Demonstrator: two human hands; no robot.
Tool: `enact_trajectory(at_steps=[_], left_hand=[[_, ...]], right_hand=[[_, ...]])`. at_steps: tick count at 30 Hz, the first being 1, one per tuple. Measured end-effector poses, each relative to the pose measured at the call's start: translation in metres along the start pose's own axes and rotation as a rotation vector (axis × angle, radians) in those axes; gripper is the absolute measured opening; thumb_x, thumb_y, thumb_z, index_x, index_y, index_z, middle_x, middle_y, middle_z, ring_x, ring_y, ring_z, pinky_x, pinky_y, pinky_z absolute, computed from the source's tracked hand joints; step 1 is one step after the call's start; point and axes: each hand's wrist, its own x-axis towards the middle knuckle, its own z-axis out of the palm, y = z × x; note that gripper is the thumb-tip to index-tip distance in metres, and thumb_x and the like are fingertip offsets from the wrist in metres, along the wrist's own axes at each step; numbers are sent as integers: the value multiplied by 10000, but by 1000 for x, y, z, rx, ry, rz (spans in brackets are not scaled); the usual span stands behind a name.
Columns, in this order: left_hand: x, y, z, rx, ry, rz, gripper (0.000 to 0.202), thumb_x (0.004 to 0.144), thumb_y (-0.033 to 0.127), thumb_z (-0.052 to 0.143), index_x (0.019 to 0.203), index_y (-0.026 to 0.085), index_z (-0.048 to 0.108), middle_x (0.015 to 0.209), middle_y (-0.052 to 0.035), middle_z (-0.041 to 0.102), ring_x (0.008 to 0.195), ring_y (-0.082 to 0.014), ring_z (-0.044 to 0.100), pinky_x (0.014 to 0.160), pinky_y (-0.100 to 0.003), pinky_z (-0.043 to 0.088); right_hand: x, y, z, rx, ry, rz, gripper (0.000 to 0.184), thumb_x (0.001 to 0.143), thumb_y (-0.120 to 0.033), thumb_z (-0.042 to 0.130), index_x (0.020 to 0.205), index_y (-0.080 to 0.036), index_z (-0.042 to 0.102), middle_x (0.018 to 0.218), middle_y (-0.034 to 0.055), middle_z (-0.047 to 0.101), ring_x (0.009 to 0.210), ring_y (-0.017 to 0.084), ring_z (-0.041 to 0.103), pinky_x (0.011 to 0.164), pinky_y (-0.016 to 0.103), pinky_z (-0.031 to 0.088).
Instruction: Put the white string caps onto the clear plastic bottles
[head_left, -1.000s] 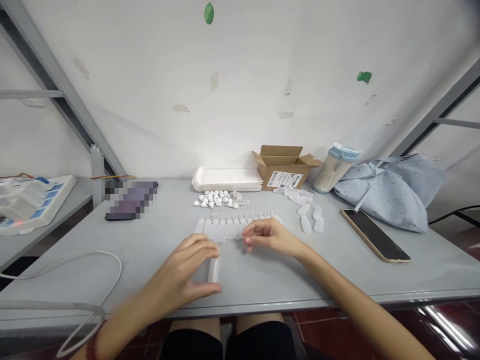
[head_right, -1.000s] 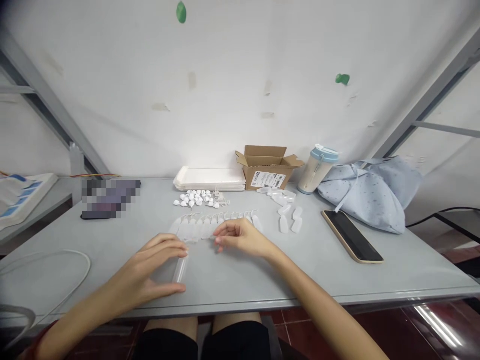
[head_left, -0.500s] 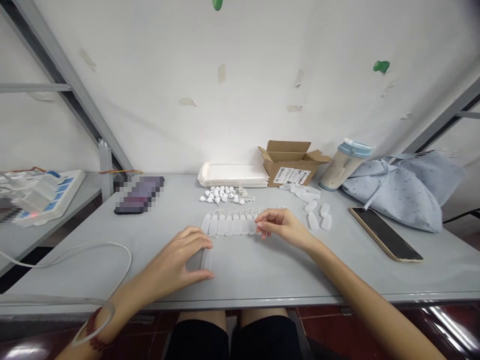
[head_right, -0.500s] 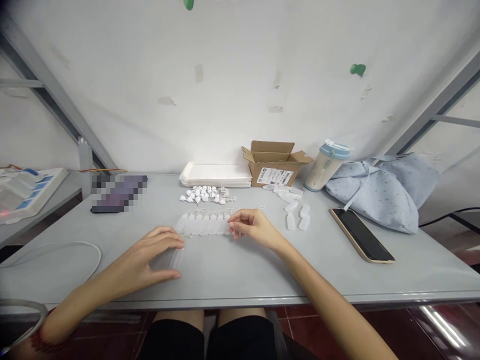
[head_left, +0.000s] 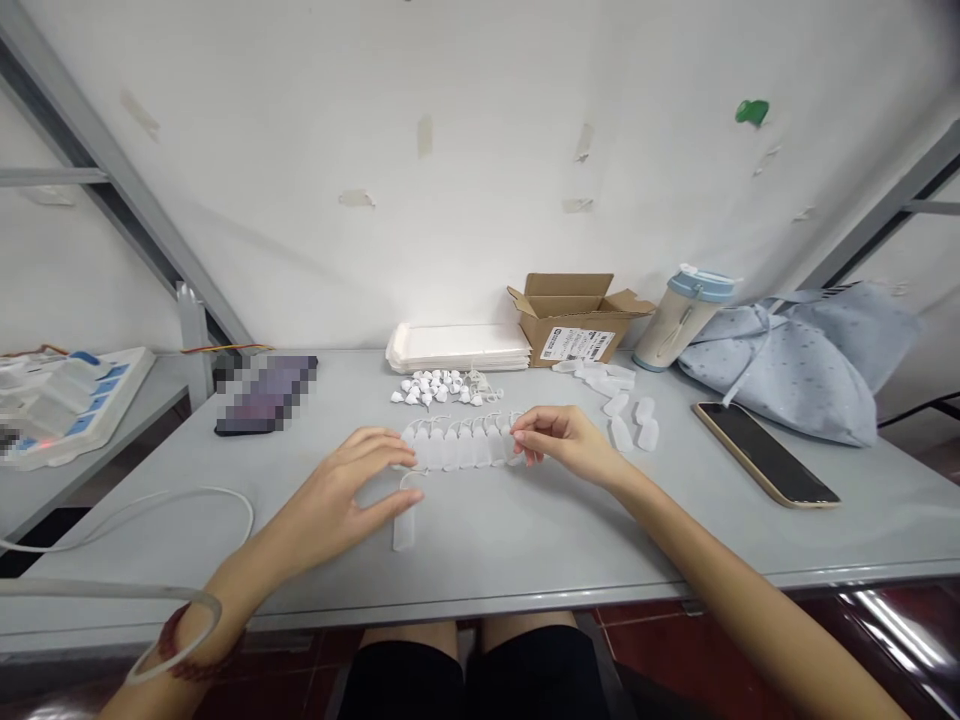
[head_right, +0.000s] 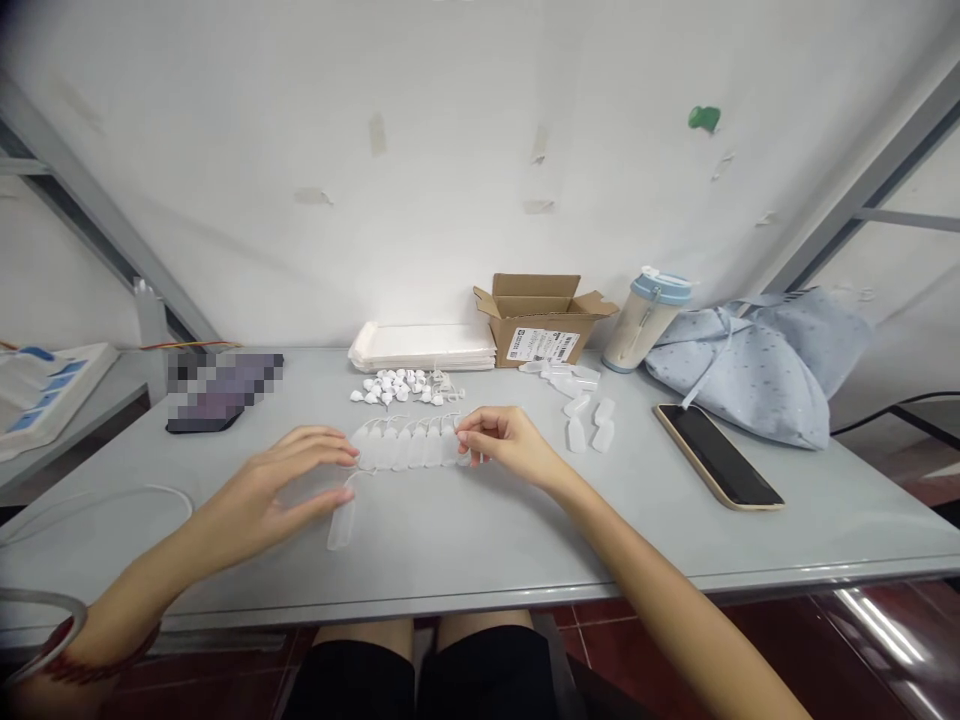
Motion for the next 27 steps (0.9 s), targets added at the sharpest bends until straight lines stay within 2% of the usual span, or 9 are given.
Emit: enact_trajectory(at_steps=[3, 8, 11, 15, 20, 23, 25, 27], left_hand=[[22, 5, 3, -38, 55, -29, 241, 893, 409, 515, 980, 224, 643, 1052, -65, 657, 1093, -253, 537, 900, -388, 479], [77, -3, 23, -26, -13, 2, 228, 890, 367, 485, 958, 212, 638, 1023, -52, 664, 1024, -239, 562, 887, -388, 472], [112, -13, 40, 63, -59, 16, 215, 870, 257, 461, 951, 182, 646, 998, -65, 672, 996, -243, 572, 873, -379, 473], [145, -18, 59, 157, -120, 70, 308, 839, 117, 391, 974, 154, 665, 1040, -81, 677, 1041, -240, 558, 911, -358, 456], [161, -14, 73, 183, -182, 111, 327, 835, 148, 399, 1005, 143, 678, 956, -106, 697, 1061, -286, 539, 835, -370, 482], [164, -12, 77, 198, -218, 109, 295, 828, 186, 422, 926, 150, 697, 861, -109, 700, 1006, -303, 555, 792, -375, 486], [165, -12, 78, 203, -222, 102, 293, 823, 190, 419, 894, 144, 699, 892, -115, 696, 994, -301, 559, 818, -386, 478], [165, -12, 76, 197, -205, 89, 308, 820, 197, 418, 955, 132, 687, 1016, -120, 679, 1042, -297, 545, 873, -394, 464]], right_hand=[[6, 7, -15, -111, 109, -28, 211, 783, -365, 597, 786, -155, 622, 695, 28, 649, 548, 117, 556, 524, 247, 416], [19, 27, -56, -522, 465, -103, 139, 783, -261, 520, 782, -164, 619, 673, 31, 654, 575, 148, 586, 613, 285, 461], [23, 34, -76, -746, 558, -41, 151, 783, -186, 488, 802, -162, 636, 732, 43, 687, 662, 160, 623, 674, 276, 473], [21, 35, -89, -916, 611, 50, 168, 787, -147, 499, 827, -156, 662, 822, 62, 712, 773, 180, 640, 744, 277, 455], [13, 29, -98, -1000, 700, 211, 193, 793, -160, 527, 913, -138, 677, 940, 94, 712, 832, 207, 639, 710, 280, 429], [9, 24, -102, -1042, 716, 362, 239, 785, -200, 579, 995, -136, 671, 933, 106, 708, 861, 221, 638, 673, 269, 414], [7, 22, -103, -1058, 704, 457, 228, 780, -234, 601, 974, -145, 682, 904, 113, 709, 847, 232, 643, 634, 268, 401], [6, 21, -103, -1067, 696, 507, 206, 790, -274, 597, 927, -155, 695, 901, 119, 707, 842, 240, 646, 607, 269, 390]])
